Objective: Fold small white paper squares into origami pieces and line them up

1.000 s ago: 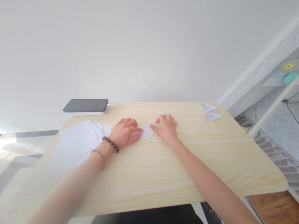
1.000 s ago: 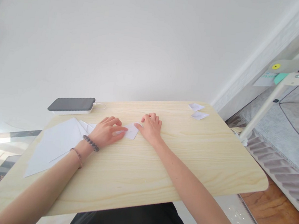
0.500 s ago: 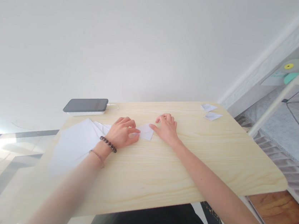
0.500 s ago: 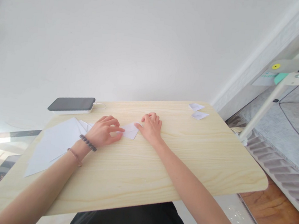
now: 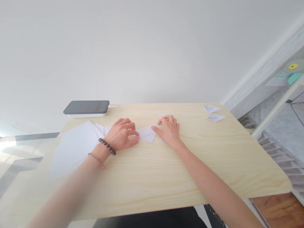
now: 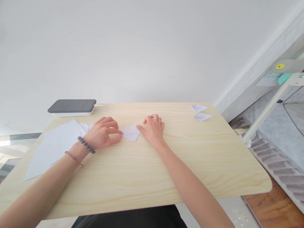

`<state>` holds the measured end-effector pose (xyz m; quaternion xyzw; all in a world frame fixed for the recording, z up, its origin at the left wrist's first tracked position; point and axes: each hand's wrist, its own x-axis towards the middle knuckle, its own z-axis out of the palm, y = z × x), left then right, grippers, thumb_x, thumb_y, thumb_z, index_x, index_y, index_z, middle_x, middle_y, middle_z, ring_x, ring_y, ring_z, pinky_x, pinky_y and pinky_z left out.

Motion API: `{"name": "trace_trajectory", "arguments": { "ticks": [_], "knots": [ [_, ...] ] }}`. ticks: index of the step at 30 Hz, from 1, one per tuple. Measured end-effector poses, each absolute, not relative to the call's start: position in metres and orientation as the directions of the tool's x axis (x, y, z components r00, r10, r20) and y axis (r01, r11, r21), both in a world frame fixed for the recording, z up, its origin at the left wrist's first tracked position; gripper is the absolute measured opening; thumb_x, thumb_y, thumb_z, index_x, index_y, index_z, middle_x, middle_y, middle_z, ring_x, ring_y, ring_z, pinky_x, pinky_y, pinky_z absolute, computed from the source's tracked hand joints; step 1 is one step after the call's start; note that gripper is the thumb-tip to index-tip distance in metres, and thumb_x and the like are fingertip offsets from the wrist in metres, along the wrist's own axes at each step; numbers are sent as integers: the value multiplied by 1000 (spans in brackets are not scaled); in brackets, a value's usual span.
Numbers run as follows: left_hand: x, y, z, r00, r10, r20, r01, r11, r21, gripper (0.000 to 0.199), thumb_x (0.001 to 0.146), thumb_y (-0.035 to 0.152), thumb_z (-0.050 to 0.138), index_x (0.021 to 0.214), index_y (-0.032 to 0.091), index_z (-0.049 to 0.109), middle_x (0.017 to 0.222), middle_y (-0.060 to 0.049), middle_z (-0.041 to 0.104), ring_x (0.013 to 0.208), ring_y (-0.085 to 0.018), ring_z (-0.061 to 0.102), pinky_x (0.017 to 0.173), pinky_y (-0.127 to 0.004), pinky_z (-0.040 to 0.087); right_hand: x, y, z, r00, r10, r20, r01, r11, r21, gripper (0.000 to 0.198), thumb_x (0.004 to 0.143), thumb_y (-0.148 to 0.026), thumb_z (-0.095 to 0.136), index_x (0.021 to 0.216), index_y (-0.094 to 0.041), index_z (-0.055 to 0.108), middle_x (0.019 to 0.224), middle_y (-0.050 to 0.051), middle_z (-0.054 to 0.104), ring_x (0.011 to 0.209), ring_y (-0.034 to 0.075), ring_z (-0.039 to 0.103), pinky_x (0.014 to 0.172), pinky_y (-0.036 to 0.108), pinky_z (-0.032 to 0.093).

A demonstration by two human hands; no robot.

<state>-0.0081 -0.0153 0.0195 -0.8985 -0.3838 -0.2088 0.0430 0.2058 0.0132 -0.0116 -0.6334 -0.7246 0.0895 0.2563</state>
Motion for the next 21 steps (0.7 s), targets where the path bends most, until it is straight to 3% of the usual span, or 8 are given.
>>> {"name": "trace_trajectory", "arguments": {
  "ticks": [7,21],
  "knots": [
    [-10,-15,20,633,658,407,693,-716,80,20,76,28,51,74,23,70,72,-3,62,77,-18,49,74,-35,37,206,13,-11,-62,965,255,871,177,-459,34,70,-55,52,81,-22,53,101,7,43,98,24,42,81,40,33],
    [-9,-17,25,635,688,352,713,-697,77,27,77,27,49,54,19,61,60,-1,58,69,-15,47,71,-33,36,206,13,-12,-63,966,253,875,176,-452,34,71,-55,52,82,-23,53,100,6,43,98,24,42,81,39,33]
  ]
}}
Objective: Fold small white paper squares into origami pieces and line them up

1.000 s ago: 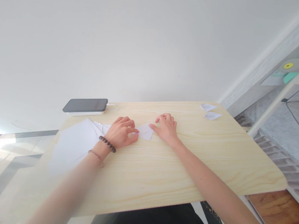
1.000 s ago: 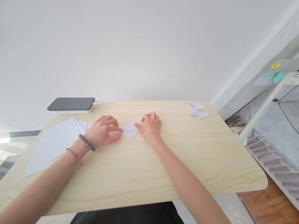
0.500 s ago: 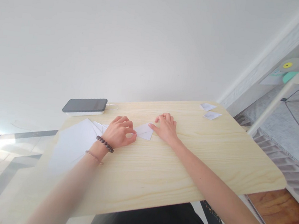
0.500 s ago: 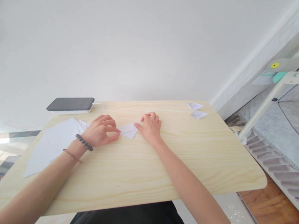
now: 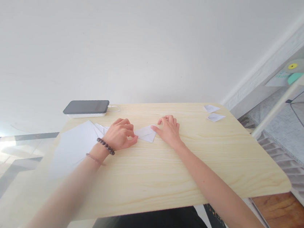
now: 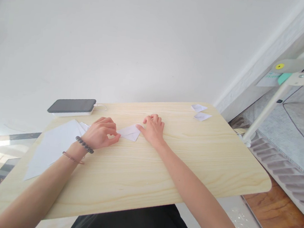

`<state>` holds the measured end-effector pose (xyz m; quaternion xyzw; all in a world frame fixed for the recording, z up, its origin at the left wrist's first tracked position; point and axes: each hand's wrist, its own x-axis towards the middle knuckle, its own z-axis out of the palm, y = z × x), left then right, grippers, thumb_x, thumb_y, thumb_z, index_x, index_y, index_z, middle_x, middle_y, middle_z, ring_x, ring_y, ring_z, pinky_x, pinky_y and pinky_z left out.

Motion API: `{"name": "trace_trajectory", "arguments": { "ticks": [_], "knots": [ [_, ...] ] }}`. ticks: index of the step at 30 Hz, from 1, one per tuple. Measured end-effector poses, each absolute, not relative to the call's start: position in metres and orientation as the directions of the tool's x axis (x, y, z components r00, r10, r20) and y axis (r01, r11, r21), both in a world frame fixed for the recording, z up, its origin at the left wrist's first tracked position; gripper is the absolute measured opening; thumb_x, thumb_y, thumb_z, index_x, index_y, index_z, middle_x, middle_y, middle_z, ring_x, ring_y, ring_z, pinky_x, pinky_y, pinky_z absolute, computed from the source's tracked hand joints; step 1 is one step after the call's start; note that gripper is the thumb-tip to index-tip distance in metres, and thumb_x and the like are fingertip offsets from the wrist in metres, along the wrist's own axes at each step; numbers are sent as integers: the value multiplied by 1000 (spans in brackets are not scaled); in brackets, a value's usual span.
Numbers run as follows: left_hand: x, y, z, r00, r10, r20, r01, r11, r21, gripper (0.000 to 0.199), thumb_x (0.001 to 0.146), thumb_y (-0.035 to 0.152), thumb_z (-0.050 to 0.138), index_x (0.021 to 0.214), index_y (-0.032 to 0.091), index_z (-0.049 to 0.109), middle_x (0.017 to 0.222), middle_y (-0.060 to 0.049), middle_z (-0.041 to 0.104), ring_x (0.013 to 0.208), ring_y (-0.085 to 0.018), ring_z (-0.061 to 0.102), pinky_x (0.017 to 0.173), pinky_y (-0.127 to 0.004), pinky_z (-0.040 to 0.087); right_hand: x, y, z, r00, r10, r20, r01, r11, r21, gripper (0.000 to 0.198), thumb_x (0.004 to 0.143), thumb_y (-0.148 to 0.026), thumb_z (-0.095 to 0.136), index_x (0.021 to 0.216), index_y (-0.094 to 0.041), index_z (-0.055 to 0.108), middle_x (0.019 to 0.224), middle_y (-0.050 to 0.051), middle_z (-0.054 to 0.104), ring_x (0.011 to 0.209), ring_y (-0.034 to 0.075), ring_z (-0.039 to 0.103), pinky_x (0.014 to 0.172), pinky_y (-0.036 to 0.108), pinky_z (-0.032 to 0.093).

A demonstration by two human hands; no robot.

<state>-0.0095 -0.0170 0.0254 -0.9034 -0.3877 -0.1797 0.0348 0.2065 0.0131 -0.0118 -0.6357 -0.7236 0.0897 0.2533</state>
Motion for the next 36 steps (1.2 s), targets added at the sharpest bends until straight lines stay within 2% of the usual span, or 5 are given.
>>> {"name": "trace_trajectory", "arguments": {
  "ticks": [7,10,15,28,36],
  "knots": [
    [-7,-16,17,597,703,386,747,-663,53,26,79,26,47,57,17,57,66,-3,57,70,-15,47,68,-31,37,206,14,-12,-75,963,260,883,186,-432,33,71,-54,51,82,-23,53,100,6,44,97,23,42,81,39,33],
    [-3,-16,12,593,707,386,745,-663,69,19,81,23,45,78,18,63,74,-4,57,76,-16,48,70,-31,39,206,13,-11,-78,962,262,880,190,-435,33,71,-54,52,82,-23,53,101,6,44,98,24,41,81,39,33],
    [3,-18,8,631,697,340,722,-688,72,35,78,13,43,108,24,58,90,-6,55,85,-18,48,74,-33,40,204,10,-10,-90,955,283,881,209,-424,33,72,-53,51,84,-23,53,101,6,44,97,24,41,80,39,33],
    [-5,-13,9,596,719,358,734,-669,122,24,82,25,46,94,26,66,86,-5,57,84,-18,48,74,-33,39,214,19,-9,-110,974,198,842,197,-503,14,76,-32,51,87,-24,55,103,6,45,98,23,44,82,39,36],
    [-4,-15,6,588,733,342,746,-655,123,22,82,22,45,92,22,64,88,-5,58,84,-17,50,74,-32,40,217,18,-9,-156,963,218,833,247,-495,14,77,-24,48,89,-24,55,103,6,48,96,22,46,81,38,36]
  ]
}}
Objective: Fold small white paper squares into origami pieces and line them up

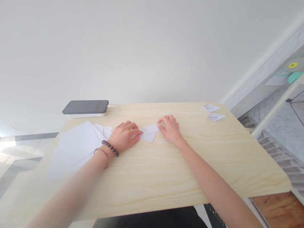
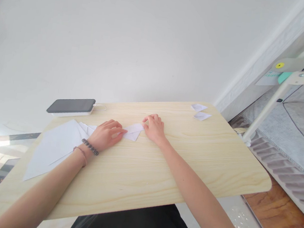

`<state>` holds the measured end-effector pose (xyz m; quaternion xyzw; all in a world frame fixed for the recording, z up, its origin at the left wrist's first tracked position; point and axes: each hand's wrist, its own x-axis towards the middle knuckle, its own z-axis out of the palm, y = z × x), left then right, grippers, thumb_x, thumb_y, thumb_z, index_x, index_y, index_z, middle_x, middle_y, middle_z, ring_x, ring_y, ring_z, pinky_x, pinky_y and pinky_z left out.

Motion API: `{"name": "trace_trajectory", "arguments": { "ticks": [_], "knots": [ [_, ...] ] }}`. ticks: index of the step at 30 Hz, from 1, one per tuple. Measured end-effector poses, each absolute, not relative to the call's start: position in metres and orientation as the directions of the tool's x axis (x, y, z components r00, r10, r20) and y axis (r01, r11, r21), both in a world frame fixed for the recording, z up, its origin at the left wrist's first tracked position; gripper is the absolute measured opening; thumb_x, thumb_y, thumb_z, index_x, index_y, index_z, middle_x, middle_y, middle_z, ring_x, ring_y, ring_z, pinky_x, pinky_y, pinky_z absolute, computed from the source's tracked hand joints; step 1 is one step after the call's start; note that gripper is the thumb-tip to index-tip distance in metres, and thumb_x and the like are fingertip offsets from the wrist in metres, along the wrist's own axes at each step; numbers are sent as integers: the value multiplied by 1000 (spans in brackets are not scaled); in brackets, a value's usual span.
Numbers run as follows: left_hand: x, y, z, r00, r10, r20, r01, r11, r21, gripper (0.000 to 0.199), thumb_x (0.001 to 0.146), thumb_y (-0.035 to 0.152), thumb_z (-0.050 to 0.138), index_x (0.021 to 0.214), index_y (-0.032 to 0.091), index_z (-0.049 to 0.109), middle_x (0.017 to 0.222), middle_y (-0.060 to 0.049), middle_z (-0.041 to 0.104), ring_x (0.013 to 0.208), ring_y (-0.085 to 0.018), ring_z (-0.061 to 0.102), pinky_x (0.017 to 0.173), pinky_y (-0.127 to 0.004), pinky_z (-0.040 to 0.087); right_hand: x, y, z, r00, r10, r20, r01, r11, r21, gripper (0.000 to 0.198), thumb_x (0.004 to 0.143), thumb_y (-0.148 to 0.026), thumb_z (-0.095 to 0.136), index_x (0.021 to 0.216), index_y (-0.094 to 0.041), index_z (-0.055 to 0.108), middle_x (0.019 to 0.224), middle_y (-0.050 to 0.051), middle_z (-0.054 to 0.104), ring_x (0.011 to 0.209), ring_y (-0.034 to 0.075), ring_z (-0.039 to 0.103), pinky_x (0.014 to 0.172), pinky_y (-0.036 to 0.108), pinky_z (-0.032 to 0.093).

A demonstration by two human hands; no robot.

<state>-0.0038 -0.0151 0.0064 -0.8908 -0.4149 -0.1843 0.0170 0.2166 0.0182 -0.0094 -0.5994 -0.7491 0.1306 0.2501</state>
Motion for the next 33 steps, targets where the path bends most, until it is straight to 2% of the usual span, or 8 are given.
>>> {"name": "trace_trajectory", "arguments": {
  "ticks": [6,13,22,33],
  "knots": [
    [-2,-16,6,549,755,358,767,-625,143,23,85,25,42,96,20,60,94,-6,58,89,-18,50,77,-32,42,214,13,-10,-177,947,267,840,287,-460,14,78,-30,47,87,-24,56,101,5,49,96,21,47,82,37,35],
    [-3,-15,4,522,774,358,782,-602,161,29,85,36,43,103,21,59,101,-6,57,94,-20,49,82,-35,42,213,9,-7,-298,912,281,781,402,-478,20,74,-43,55,83,-26,59,101,2,48,94,18,48,86,36,34],
    [-2,-15,3,527,762,376,772,-614,163,27,85,33,43,103,24,61,101,-6,57,93,-19,50,81,-35,42,215,9,-5,-380,887,263,742,462,-486,23,70,-46,60,81,-26,61,101,1,51,98,18,48,86,35,34],
    [1,-18,7,537,777,329,771,-610,181,33,82,42,46,108,26,58,105,-5,56,97,-21,47,83,-37,40,216,12,-7,-392,885,252,708,465,-531,24,69,-47,60,77,-24,61,103,1,52,99,18,48,87,35,33]
  ]
}}
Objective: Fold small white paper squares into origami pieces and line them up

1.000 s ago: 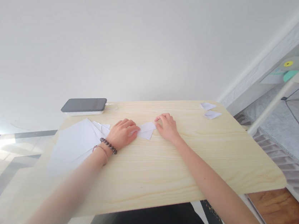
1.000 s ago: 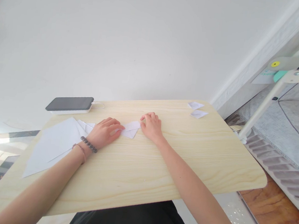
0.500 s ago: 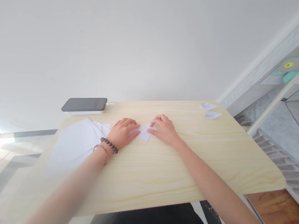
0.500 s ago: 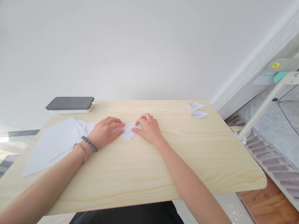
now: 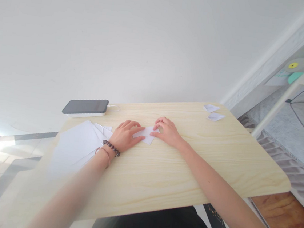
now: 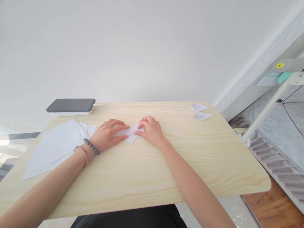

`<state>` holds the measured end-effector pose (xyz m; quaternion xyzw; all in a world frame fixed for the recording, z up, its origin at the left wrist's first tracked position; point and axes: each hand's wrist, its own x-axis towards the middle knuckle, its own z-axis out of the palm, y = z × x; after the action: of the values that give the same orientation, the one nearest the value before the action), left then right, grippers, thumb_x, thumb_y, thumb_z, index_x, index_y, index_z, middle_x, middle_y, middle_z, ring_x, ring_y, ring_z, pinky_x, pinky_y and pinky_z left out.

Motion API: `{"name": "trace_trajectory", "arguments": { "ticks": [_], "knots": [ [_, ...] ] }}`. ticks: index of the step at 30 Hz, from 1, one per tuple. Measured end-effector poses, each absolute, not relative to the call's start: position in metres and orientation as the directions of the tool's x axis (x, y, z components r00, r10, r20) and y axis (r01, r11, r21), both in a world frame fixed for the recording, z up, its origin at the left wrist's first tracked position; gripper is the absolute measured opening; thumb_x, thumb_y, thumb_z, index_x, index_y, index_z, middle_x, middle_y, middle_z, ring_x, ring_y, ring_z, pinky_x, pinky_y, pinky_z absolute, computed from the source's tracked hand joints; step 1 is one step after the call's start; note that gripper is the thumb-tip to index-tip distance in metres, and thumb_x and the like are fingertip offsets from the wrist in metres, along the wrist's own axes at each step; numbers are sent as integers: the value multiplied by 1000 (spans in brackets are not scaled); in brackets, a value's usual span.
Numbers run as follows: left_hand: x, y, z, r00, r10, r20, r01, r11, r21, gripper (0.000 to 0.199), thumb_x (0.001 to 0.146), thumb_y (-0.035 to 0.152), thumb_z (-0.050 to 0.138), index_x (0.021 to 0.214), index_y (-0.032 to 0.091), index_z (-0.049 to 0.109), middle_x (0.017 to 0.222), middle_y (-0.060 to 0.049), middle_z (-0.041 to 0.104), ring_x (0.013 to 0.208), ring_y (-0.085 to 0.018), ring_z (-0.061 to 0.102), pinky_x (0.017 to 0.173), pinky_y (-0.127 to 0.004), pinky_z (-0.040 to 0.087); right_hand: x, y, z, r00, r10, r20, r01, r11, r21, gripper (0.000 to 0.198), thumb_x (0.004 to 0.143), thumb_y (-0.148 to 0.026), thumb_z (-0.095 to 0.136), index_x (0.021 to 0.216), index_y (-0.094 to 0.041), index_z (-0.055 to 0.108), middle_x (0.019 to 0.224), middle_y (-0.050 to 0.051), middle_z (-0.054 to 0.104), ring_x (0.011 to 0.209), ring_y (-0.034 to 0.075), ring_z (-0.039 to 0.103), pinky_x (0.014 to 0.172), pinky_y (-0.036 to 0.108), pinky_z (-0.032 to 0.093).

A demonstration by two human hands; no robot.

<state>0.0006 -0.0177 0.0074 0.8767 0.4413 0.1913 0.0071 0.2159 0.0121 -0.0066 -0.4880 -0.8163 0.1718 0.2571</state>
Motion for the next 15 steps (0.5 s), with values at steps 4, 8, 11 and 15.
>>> {"name": "trace_trajectory", "arguments": {
  "ticks": [4,8,11,15],
  "knots": [
    [0,-17,6,551,766,331,756,-626,190,29,84,38,45,106,27,60,106,-5,55,98,-21,46,84,-37,40,217,11,-6,-394,886,245,704,462,-539,23,70,-46,60,77,-23,61,103,1,53,99,18,48,87,35,33],
    [-1,-16,4,554,758,343,744,-636,204,27,85,36,45,105,27,61,106,-5,55,98,-20,47,85,-37,40,217,10,-5,-399,878,264,677,476,-560,20,73,-42,59,75,-23,60,103,1,53,98,17,49,88,34,33],
    [-1,-15,3,561,752,345,731,-646,219,27,85,34,44,104,26,61,105,-5,55,98,-20,47,85,-37,40,217,10,-5,-403,871,280,653,488,-579,17,75,-39,57,74,-22,60,102,1,54,98,16,49,89,34,32],
    [-1,-13,0,561,738,374,701,-664,260,25,84,32,45,100,22,62,103,-6,57,96,-19,48,85,-37,41,217,11,-8,-408,863,297,630,502,-593,18,76,-37,56,72,-21,60,100,2,56,96,17,51,89,34,33]
  ]
}}
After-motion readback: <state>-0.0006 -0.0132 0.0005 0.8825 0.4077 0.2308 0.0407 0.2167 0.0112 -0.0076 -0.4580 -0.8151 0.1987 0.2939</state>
